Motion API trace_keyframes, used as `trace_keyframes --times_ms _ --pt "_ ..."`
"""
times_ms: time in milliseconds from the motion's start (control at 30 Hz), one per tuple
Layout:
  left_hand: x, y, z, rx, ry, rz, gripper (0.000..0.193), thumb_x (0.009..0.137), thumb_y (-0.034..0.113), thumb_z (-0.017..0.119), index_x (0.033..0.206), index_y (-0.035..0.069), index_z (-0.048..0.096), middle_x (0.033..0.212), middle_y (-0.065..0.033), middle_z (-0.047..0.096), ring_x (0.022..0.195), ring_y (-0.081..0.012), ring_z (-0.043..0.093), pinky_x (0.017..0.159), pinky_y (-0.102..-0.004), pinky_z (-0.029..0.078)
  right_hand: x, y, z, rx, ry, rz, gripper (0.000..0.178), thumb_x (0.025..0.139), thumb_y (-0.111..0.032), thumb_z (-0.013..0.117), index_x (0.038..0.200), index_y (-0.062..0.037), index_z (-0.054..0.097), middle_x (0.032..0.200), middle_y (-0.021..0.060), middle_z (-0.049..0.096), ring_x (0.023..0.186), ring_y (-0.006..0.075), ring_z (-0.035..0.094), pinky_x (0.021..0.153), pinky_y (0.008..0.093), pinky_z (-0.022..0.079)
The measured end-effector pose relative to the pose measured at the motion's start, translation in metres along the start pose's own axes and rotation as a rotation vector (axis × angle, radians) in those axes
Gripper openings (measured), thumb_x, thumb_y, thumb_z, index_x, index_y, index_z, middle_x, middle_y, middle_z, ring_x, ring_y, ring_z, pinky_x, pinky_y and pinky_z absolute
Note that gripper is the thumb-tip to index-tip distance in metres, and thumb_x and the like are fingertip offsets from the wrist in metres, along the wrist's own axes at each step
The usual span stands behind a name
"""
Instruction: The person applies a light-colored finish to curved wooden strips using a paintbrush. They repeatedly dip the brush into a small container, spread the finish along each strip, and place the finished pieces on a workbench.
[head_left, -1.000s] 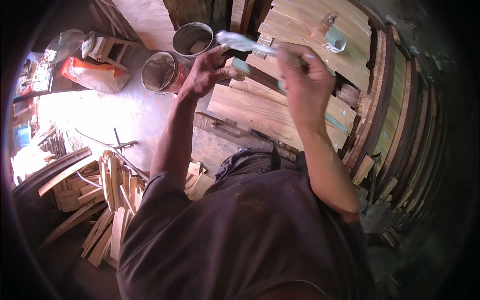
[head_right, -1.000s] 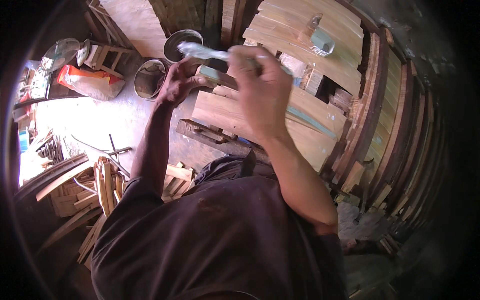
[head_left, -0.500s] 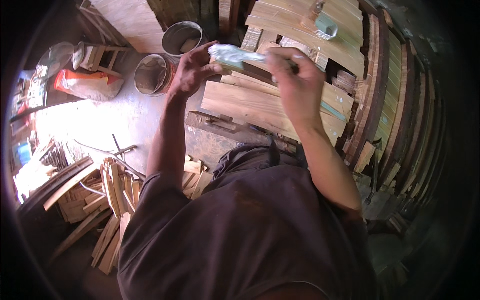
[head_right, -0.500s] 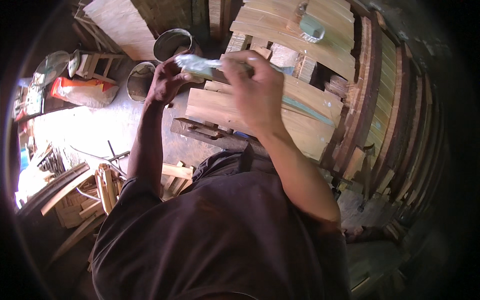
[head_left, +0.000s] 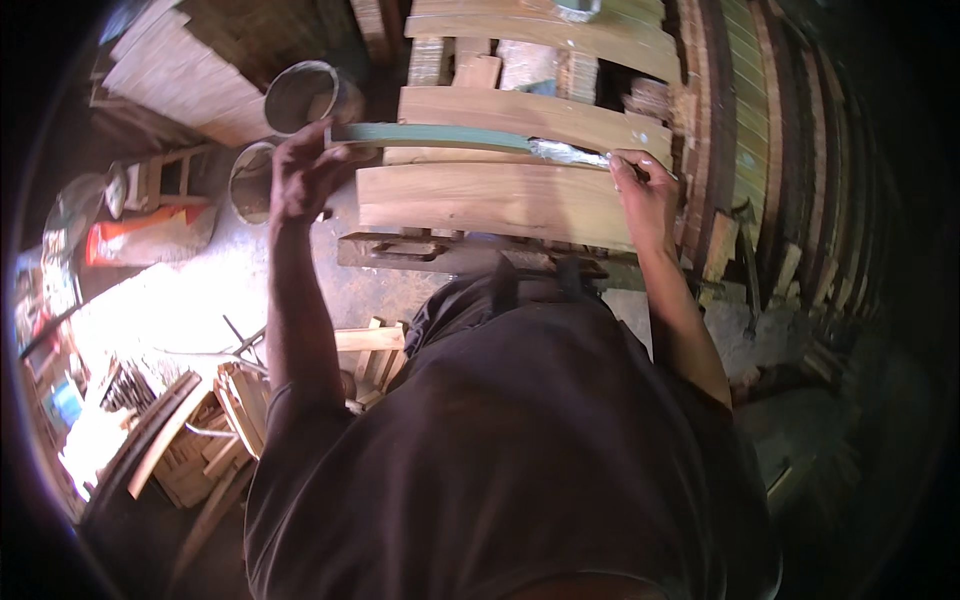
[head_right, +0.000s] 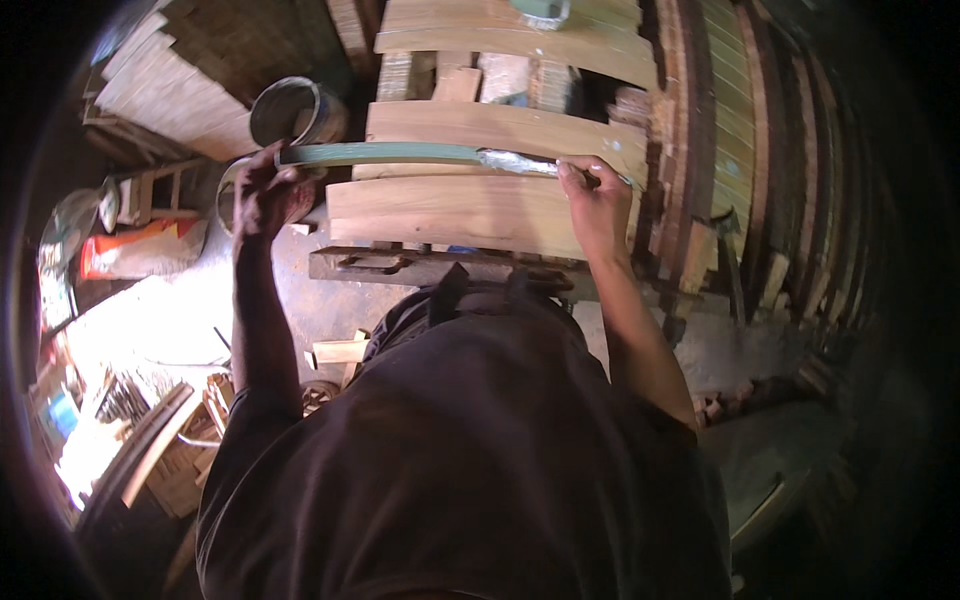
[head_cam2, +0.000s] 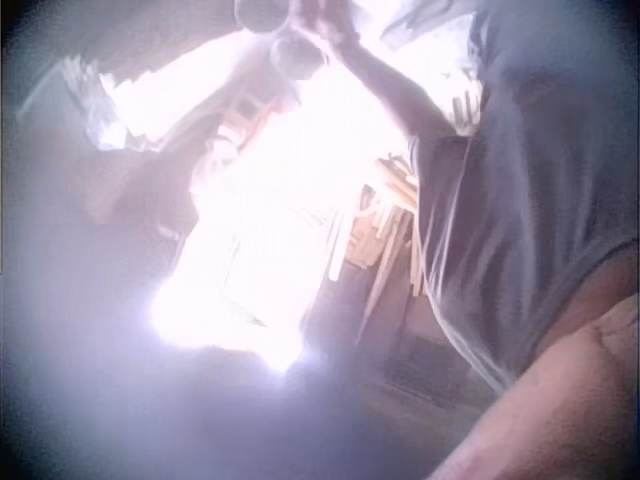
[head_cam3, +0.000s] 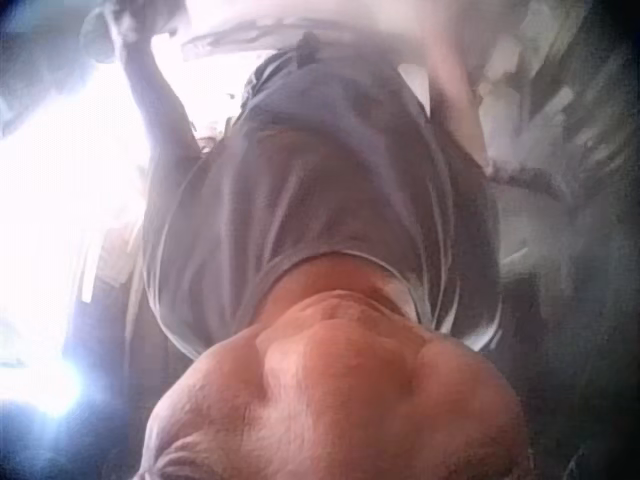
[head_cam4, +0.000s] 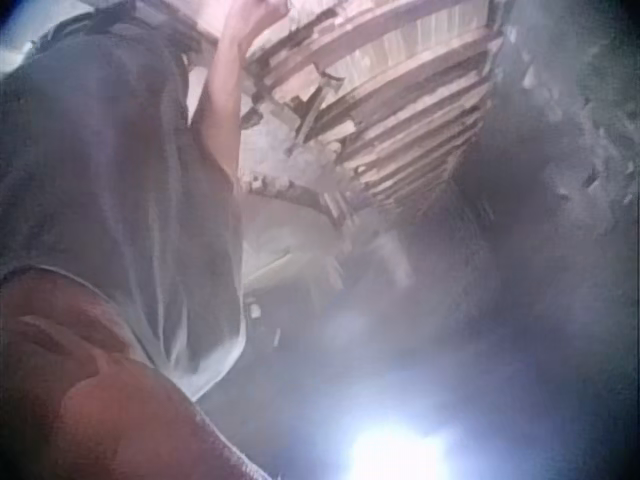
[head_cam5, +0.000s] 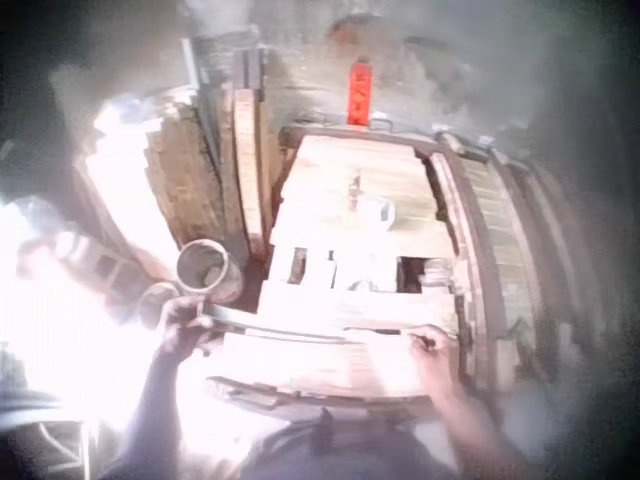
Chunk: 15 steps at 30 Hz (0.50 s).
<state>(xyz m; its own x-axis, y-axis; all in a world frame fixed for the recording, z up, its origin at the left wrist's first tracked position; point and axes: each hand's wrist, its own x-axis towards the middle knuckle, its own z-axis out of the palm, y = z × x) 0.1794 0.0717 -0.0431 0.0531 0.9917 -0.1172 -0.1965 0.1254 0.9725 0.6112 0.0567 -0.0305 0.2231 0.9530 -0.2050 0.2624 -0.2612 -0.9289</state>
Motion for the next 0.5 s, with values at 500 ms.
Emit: trace_keyframes --times_ms 500 --pt "0.017 0.018 0.006 -0.079 -0.195 0.048 0.031 0.086 0.006 0.071 0.116 -0.002 0.063 0.109 -0.0107 0.067 0.101 -0.0255 0.066 0.096 -0.0411 0.051 0.029 0.066 -0.114 -0.305 0.316 0.019 0.016 0.085 -0.017 0.072 0.093 -0.0025 0.072 0.08 0.0067 0.071 0.073 0.0111 0.064 0.068 0.0277 0.051"
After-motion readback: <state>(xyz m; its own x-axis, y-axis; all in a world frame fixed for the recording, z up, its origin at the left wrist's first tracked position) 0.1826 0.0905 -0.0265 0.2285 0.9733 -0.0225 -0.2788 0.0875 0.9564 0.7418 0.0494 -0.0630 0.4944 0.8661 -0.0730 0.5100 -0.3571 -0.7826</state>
